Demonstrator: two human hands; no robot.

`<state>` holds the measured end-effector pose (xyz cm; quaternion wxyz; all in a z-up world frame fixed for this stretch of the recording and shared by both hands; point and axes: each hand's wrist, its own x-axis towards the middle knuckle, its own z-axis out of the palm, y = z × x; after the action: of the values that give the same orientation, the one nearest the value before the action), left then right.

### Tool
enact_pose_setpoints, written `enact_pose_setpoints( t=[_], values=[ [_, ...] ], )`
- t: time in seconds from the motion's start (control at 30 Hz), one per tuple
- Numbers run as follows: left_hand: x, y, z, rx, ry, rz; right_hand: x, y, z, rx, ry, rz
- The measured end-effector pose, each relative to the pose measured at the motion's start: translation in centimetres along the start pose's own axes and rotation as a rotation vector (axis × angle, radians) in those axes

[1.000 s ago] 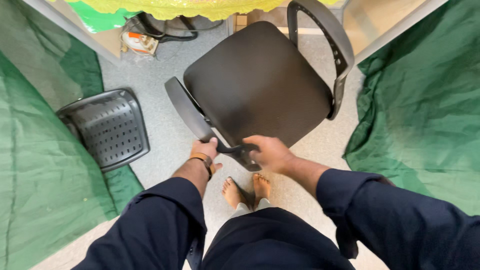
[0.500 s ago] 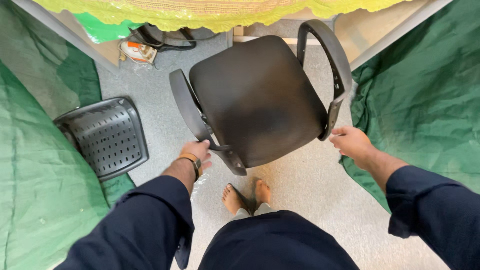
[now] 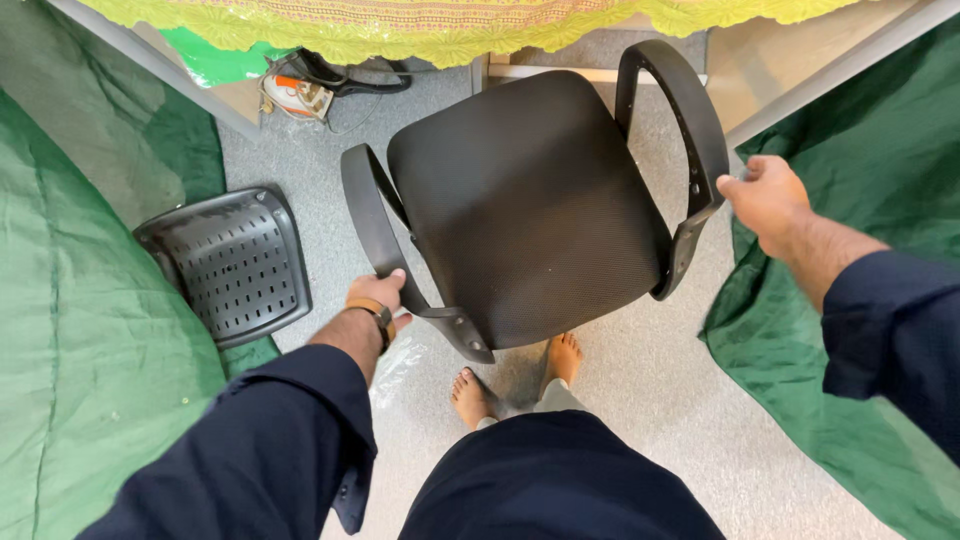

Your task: The person uses a screwdriver to tighten screws on the underside of an office chair, securing the armrests and a footrest bracket. They then flip the chair upright and attach a plastic footrest tray to the front.

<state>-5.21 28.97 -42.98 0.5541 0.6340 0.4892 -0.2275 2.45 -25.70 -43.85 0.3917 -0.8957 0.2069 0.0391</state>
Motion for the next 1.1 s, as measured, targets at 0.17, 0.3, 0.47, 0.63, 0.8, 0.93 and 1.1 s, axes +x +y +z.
enact_pose_setpoints(
  t=[0.17,0.3,0.47,0.63,0.8,0.93,1.1],
  values=[
    [1.1,2.1,0.3,-0.013,0.128,0.023,2.1,-1.0,1.3,-0.072,-0.203,0.11],
    [1.9,1.5,0.7,0.146,0.317,0.128,0.6,-1.0,2.2,-0.428,-0.128,-0.027],
    [2.9,0.9,0.5,0.247,0.326,0.275,-1.6,-0.4,2.3,-0.378,-0.131,0.073],
    [1.2,0.7,2.6,0.262,0.367,0.281,-4.4,-0.8,2.2,-0.303,-0.134,0.109],
    [-1.8,-0.5,4.1,0.561,0.351,0.04,-6.1,-1.6,2.8,-0.15,-0.161,0.32],
    [-2.0,-1.8,4.0,0.471,0.284,0.094,-6.2,-1.7,3.3,-0.06,-0.154,0.4],
    [-1.3,-2.8,3.1,0.313,0.278,0.292,-5.7,-1.2,4.4,-0.036,-0.139,0.494]
  ],
)
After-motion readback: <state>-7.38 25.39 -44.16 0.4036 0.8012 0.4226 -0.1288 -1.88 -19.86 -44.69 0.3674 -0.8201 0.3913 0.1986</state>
